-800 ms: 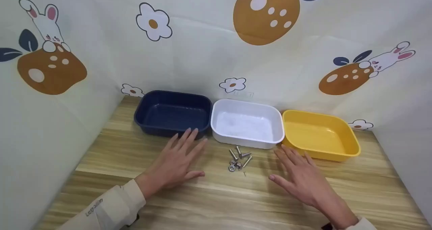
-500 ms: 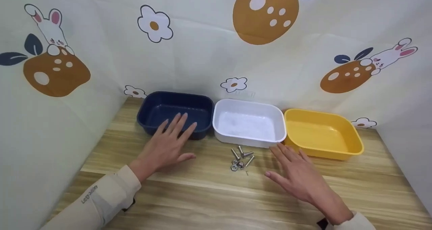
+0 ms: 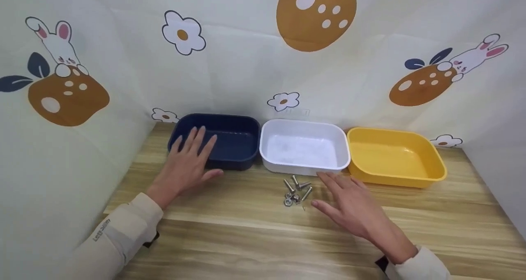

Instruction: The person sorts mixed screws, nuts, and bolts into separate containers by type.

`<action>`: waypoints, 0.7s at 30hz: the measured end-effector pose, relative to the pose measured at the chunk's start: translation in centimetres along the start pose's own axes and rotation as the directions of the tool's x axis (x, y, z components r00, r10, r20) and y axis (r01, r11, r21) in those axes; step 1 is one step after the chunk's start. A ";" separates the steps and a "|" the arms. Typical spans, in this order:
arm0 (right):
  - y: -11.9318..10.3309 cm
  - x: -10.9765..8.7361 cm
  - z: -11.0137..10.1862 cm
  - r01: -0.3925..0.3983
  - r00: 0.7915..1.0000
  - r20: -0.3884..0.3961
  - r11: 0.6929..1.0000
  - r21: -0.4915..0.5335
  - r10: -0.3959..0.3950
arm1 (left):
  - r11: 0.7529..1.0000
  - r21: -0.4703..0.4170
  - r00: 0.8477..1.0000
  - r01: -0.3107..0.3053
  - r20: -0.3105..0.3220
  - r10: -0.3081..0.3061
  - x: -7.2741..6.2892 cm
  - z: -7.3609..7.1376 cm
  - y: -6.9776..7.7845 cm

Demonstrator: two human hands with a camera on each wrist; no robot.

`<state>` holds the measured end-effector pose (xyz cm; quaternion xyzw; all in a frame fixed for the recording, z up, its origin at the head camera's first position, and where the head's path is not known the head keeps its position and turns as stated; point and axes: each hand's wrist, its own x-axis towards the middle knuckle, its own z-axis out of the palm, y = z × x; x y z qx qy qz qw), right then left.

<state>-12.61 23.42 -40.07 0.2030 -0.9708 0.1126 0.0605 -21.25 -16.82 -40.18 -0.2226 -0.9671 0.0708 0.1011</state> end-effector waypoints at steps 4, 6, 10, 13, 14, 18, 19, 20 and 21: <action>-0.8 0.4 0.1 0.014 1.000 -0.017 1.000 0.014 -0.013 | 0.997 -0.048 0.998 0.062 0.016 -0.061 0.1 0.3 -1.4; -1.0 0.4 0.2 0.025 0.999 -0.032 1.000 0.011 -0.025 | 0.991 -0.089 0.995 0.097 0.027 -0.095 0.1 0.6 -2.0; -1.4 0.5 0.5 0.024 0.999 -0.043 1.000 0.015 -0.023 | 0.975 -0.153 0.987 0.162 0.049 -0.156 0.1 1.1 -3.5; -1.6 0.6 0.5 0.001 1.000 -0.029 0.999 0.046 0.000 | 0.962 -0.185 0.979 0.201 0.068 -0.191 0.2 1.5 -4.6; -1.7 0.7 0.5 -0.007 1.000 -0.021 0.997 0.073 0.009 | 0.958 -0.194 0.977 0.211 0.074 -0.200 0.2 1.6 -4.9; -2.1 1.2 0.6 -0.049 0.998 0.051 0.980 0.195 0.039 | 0.943 -0.225 0.968 0.247 0.100 -0.230 0.2 2.2 -6.1; -2.1 1.4 0.7 -0.059 0.997 0.069 0.973 0.223 0.045 | 0.940 -0.230 0.966 0.252 0.107 -0.233 0.2 2.4 -6.4; -2.2 1.6 0.8 -0.070 0.995 0.085 0.966 0.248 0.050 | 0.938 -0.233 0.965 0.257 0.114 -0.236 0.2 2.5 -6.6; -2.3 1.8 1.0 -0.075 0.994 0.099 0.961 0.266 0.050 | 0.936 -0.235 0.963 0.262 0.124 -0.239 0.1 2.5 -6.8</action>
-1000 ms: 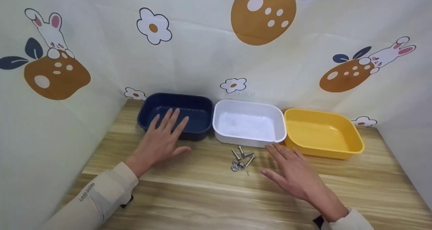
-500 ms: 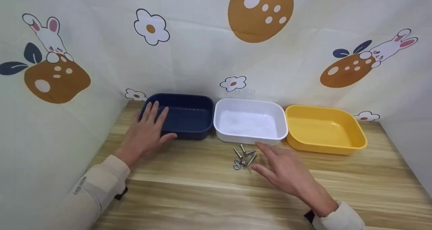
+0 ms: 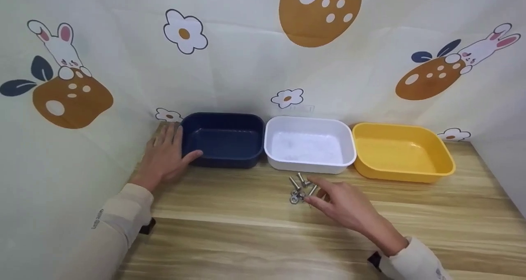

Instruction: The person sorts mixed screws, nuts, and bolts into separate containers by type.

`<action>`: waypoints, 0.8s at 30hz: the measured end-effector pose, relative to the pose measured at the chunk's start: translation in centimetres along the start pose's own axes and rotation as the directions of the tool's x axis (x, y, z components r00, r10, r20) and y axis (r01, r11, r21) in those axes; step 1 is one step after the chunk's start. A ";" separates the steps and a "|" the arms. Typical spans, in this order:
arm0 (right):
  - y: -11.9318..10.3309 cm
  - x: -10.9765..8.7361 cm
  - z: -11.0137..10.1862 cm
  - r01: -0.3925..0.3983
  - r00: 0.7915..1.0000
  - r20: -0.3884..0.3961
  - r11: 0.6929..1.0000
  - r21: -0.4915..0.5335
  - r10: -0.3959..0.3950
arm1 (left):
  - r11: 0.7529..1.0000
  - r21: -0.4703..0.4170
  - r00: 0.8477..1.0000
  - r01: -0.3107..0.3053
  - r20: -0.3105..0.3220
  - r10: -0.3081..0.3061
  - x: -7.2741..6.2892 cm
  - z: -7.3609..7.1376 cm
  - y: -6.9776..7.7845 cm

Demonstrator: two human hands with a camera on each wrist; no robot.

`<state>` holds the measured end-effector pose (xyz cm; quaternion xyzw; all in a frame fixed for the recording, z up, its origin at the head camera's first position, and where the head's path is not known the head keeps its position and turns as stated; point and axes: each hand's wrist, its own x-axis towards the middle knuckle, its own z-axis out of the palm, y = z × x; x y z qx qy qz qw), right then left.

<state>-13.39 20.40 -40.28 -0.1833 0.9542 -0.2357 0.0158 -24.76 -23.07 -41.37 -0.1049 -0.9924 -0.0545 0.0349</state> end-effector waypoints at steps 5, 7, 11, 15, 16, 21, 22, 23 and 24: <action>0.0 0.9 1.1 0.013 0.999 0.036 0.999 0.040 -0.014 | 0.999 -0.030 0.998 0.031 0.056 -0.029 0.2 0.0 -0.4; 0.0 1.1 1.7 0.026 0.998 0.047 0.999 0.043 -0.028 | 0.998 -0.047 0.996 0.042 0.078 -0.039 0.3 0.1 -0.5; 0.0 1.4 2.7 0.039 0.997 0.064 0.998 0.045 -0.041 | 0.994 -0.089 0.992 0.060 0.115 -0.050 0.4 0.0 -0.7; 0.0 1.8 3.8 0.018 0.995 0.098 0.997 0.070 -0.024 | 0.987 -0.131 0.985 0.089 0.161 -0.067 0.3 0.2 -0.9; 0.1 1.9 4.0 0.012 0.994 0.104 0.997 0.082 -0.021 | 0.986 -0.136 0.983 0.094 0.171 -0.070 0.3 0.3 -0.9; 0.5 2.5 4.6 -0.005 0.992 0.126 0.988 0.155 -0.015 | 0.983 -0.153 0.981 0.100 0.180 -0.072 0.3 0.5 -1.0; 0.5 2.6 4.7 -0.011 0.991 0.134 0.984 0.175 -0.013 | 0.983 -0.155 0.982 0.100 0.178 -0.071 0.3 0.6 -1.0; 0.6 2.7 4.8 -0.020 0.989 0.145 0.980 0.198 -0.010 | 0.982 -0.160 0.982 0.099 0.175 -0.071 0.3 0.7 -1.0; 0.7 2.8 4.8 -0.027 0.988 0.155 0.977 0.211 -0.006 | 0.982 -0.163 0.982 0.100 0.173 -0.071 0.3 0.7 -1.0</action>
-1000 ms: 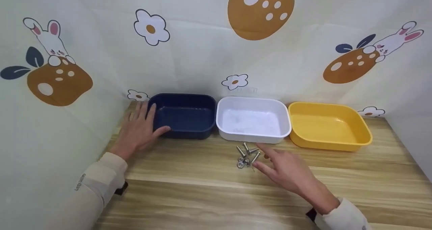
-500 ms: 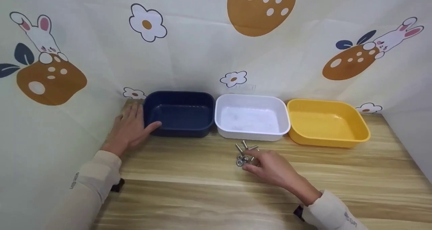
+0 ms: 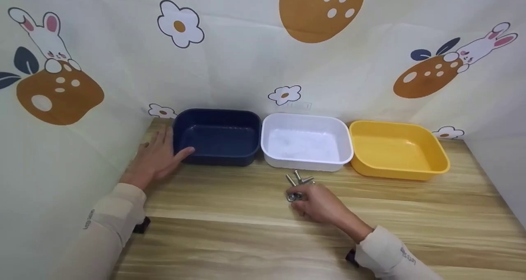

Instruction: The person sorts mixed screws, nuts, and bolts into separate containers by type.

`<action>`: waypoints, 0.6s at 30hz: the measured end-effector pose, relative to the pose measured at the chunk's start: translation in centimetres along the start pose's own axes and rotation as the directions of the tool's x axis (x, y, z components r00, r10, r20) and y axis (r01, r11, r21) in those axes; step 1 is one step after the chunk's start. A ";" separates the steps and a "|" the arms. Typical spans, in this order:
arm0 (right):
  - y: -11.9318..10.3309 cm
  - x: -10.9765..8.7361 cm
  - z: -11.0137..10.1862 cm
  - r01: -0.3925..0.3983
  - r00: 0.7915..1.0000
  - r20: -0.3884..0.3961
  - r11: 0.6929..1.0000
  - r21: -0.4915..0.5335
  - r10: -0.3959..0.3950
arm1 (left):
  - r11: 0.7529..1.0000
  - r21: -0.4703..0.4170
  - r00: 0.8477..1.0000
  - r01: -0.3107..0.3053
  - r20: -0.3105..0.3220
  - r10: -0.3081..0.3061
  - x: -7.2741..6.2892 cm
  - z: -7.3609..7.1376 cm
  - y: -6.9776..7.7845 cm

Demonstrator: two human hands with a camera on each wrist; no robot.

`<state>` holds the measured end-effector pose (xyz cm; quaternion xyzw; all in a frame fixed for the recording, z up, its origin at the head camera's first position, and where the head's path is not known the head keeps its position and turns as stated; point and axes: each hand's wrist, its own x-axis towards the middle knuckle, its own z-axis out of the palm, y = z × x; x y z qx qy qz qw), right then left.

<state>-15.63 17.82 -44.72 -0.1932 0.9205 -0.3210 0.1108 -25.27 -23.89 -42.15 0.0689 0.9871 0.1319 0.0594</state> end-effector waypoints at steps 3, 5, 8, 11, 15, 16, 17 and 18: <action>0.1 0.3 0.2 -0.018 1.000 0.023 0.999 0.029 0.017 | 1.000 -0.026 1.000 0.001 -0.009 -0.002 0.0 0.2 -0.2; 0.1 0.4 0.2 -0.024 0.999 0.023 0.999 0.029 0.023 | 0.999 -0.046 1.000 -0.001 -0.015 0.000 0.0 0.4 -0.3; 0.1 0.5 0.3 -0.017 1.000 0.018 1.000 0.010 0.017 | 0.998 -0.065 1.000 -0.007 -0.024 0.005 0.0 0.6 -0.4; 0.1 0.6 0.4 -0.003 1.000 0.003 1.000 -0.014 0.003 | 0.997 -0.073 1.000 -0.013 -0.018 0.012 0.1 0.8 -0.6; 0.3 0.7 0.6 -0.022 1.000 0.004 1.000 -0.014 0.022 | 0.997 -0.078 1.000 -0.017 -0.006 0.017 0.1 0.9 -0.6; 0.2 0.7 0.6 -0.028 1.000 0.006 1.000 -0.008 0.028 | 0.997 -0.079 1.000 -0.016 -0.003 0.016 0.1 0.8 -0.6; 0.2 0.7 0.6 -0.031 0.999 0.008 1.000 -0.002 0.031 | 0.997 -0.081 1.000 -0.015 0.000 0.015 0.1 0.8 -0.6; 0.2 0.7 0.6 -0.036 0.999 0.009 0.999 0.005 0.036 | 0.997 -0.082 1.000 -0.015 0.001 0.015 0.1 0.8 -0.6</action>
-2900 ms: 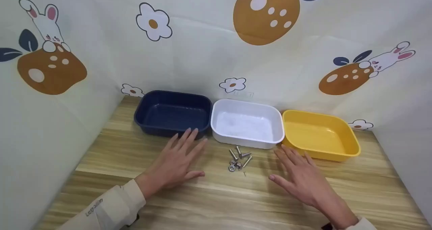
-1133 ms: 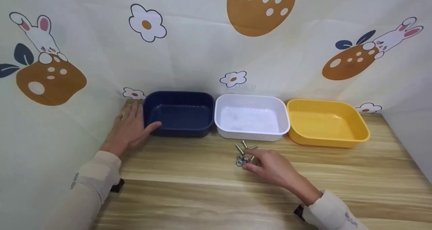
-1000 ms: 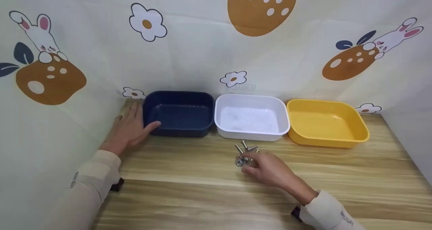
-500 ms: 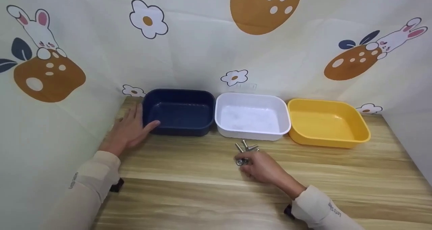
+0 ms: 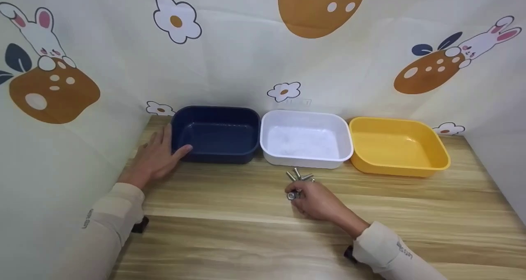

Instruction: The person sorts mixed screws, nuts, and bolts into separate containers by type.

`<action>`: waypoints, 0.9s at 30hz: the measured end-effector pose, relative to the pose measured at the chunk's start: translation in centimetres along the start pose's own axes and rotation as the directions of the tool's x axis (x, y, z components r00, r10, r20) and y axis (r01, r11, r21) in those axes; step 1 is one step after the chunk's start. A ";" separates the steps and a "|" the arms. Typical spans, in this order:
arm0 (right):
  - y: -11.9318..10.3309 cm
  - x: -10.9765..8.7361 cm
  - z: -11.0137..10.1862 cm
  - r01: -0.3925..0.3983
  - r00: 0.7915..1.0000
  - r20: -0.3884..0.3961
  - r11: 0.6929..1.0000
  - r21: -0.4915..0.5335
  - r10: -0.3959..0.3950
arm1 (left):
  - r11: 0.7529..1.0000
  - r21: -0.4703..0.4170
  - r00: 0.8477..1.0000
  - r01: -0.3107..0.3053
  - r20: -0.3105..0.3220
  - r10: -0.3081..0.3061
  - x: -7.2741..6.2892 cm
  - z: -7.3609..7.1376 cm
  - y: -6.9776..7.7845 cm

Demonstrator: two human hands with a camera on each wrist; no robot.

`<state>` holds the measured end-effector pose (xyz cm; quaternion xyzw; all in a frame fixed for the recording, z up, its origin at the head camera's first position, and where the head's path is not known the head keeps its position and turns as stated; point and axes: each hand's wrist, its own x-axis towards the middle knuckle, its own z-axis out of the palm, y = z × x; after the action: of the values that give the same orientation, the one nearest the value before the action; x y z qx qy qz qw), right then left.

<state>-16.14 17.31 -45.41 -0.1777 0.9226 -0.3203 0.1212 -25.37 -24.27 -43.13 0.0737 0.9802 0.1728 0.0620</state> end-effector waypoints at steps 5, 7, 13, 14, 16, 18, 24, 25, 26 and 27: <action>0.0 0.0 0.0 0.010 1.000 -0.011 1.000 0.008 -0.010 | 1.000 -0.008 1.000 0.006 0.014 -0.006 -0.1 -0.1 0.0; 0.0 0.0 0.0 0.013 1.000 -0.014 1.000 0.007 -0.013 | 1.000 -0.007 1.000 0.008 0.020 -0.008 -0.1 -0.1 0.1; -0.1 -0.2 -0.1 0.022 1.000 -0.014 1.000 -0.003 -0.022 | 1.000 -0.003 1.000 0.009 0.026 -0.009 -0.1 -0.1 0.1; -0.1 -0.2 -0.1 0.021 1.000 -0.010 1.000 0.002 -0.021 | 1.000 -0.005 1.000 0.010 0.029 -0.009 -0.1 -0.1 0.1; -0.1 -0.2 -0.1 0.021 1.000 -0.001 1.000 0.008 -0.021 | 1.000 -0.009 0.999 0.012 0.039 -0.011 -0.2 -0.1 0.1; -0.1 -0.2 -0.2 0.018 1.000 0.006 1.000 0.016 -0.018 | 1.000 -0.011 0.999 0.012 0.047 -0.011 -0.2 -0.2 0.2; 0.0 -0.3 -0.3 0.004 1.000 0.011 1.000 0.030 -0.004 | 1.000 0.004 0.998 0.010 0.070 -0.010 0.0 -0.5 0.4; 0.0 -0.3 -0.3 0.001 1.000 0.013 0.999 0.036 -0.001 | 1.000 0.011 0.997 0.010 0.074 -0.011 0.0 -0.6 0.4; 0.0 -0.3 -0.3 0.001 1.000 0.012 0.999 0.039 -0.001 | 1.000 0.017 0.997 0.011 0.079 -0.012 0.1 -0.7 0.4; 0.0 -0.3 -0.3 0.005 1.000 0.009 0.999 0.036 -0.005 | 1.000 0.023 0.996 0.013 0.085 -0.015 0.1 -0.8 0.4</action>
<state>-15.99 17.62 -45.17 -0.1791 0.9156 -0.3366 0.1278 -25.53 -24.09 -42.28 0.0748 0.9791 0.1582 0.1040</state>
